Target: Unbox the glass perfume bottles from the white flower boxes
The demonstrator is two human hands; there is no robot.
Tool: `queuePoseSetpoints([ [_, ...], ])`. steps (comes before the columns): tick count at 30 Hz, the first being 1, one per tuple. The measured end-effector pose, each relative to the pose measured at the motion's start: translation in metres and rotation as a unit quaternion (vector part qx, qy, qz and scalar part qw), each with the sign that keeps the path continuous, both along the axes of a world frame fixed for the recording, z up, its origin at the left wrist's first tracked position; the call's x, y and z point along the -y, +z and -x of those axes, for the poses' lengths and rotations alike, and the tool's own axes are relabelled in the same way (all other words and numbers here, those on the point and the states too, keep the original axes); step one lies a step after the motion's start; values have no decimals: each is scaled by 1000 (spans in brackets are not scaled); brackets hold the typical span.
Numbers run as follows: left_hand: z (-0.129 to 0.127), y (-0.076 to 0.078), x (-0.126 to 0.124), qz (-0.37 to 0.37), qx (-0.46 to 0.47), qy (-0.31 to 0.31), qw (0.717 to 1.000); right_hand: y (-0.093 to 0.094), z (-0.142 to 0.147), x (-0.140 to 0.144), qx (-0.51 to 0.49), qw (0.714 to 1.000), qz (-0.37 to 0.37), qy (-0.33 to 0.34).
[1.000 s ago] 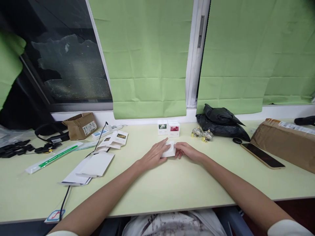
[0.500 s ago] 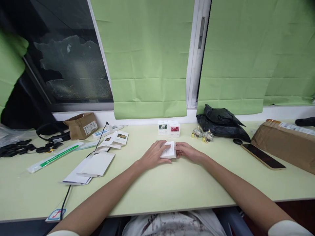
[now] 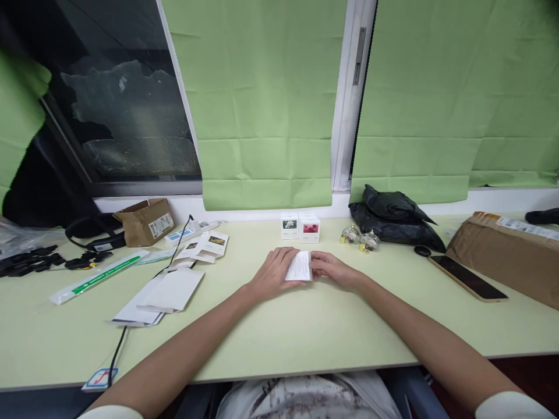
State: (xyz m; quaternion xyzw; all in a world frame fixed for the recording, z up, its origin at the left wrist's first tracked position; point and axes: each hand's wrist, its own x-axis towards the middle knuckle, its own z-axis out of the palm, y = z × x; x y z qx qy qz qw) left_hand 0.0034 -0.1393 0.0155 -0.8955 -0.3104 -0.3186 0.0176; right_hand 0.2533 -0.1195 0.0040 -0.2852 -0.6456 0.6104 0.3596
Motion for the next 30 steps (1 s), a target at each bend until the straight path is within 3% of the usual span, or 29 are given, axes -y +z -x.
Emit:
queuePoseSetpoints([
  [7, -1, 0, -1, -5, -38, 25, 999, 1, 7, 3, 23, 998, -47, -48],
  [16, 4, 2, -1, 86, 37, 13, 996, 8, -5, -1, 0, 996, -1, -89],
  [19, 7, 3, -1, 125, 72, 18, 989, 5, -5, -2, 27, 984, -113, -131],
  [23, 6, 4, 1, 151, 83, 14, 985, 4, -2, 1, 69, 940, -281, -181],
  [28, 5, 1, -1, 163, 88, 10, 983, 17, -3, 8, 66, 934, -309, -167],
  [30, 6, -1, -3, 168, 91, 9, 982, 22, -3, 11, 88, 918, -344, -179],
])
